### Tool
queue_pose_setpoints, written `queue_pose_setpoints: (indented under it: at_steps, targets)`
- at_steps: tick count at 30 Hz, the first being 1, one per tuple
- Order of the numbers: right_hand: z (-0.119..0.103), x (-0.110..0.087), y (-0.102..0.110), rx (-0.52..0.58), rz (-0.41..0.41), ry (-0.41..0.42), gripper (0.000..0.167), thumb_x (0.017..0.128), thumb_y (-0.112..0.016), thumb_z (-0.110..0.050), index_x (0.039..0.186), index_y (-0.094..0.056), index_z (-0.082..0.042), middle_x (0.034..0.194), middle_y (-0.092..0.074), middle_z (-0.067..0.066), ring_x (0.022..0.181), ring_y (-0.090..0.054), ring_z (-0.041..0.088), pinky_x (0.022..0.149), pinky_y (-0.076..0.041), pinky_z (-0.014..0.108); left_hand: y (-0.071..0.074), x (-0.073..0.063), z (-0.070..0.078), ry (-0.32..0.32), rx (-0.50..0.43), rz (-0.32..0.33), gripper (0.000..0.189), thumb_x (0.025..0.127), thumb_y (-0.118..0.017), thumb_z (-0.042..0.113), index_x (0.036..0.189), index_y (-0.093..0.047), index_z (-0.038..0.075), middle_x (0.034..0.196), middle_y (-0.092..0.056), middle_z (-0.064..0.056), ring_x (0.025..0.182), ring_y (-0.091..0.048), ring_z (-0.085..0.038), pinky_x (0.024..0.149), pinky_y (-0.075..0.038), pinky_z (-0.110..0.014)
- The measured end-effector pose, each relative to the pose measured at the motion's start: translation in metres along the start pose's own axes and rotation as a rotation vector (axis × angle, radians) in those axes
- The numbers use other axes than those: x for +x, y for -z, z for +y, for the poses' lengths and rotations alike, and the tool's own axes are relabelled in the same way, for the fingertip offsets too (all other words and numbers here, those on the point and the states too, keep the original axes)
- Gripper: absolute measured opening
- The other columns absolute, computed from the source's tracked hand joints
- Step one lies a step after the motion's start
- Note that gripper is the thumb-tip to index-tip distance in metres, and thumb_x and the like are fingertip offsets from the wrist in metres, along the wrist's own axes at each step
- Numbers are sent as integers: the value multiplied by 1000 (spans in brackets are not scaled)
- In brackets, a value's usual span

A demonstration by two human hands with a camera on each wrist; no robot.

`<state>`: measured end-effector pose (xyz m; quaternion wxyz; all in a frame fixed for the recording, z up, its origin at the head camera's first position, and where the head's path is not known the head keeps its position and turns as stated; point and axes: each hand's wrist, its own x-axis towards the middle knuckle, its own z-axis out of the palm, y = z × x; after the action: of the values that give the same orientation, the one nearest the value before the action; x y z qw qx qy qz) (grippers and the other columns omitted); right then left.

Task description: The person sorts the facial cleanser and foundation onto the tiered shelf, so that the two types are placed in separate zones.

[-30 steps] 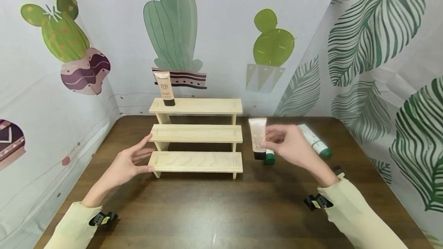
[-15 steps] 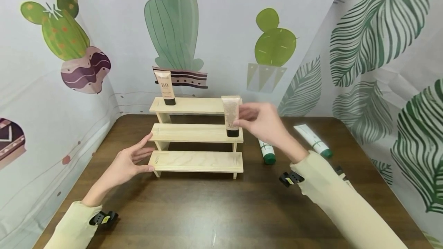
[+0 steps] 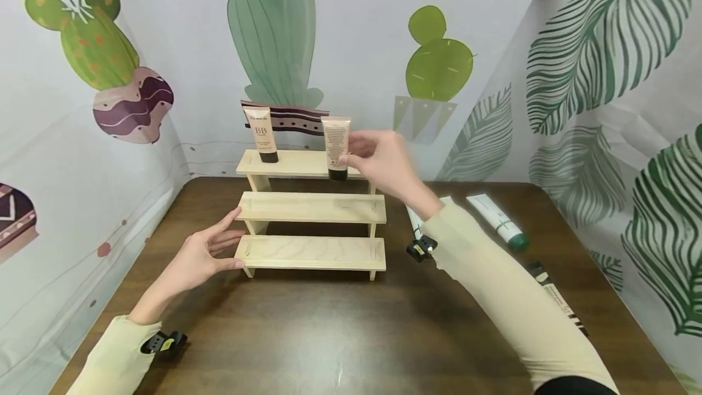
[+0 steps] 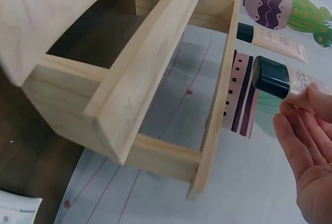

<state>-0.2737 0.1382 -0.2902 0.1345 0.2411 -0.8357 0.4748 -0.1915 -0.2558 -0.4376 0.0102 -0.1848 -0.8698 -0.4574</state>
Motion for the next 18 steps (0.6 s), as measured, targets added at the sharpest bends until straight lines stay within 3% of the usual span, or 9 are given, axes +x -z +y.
queue_pose_setpoints:
  at_steps: [18]
  targets:
    - [7, 47, -46, 75, -9, -91, 33, 89, -87, -9, 119, -78, -1, 102, -80, 9, 90, -77, 23, 81, -63, 34, 0, 0, 0, 1, -16, -1, 110, 76, -92, -4, 167, -35, 22, 134, -66, -28, 124, -66, -37, 101, -57, -44]
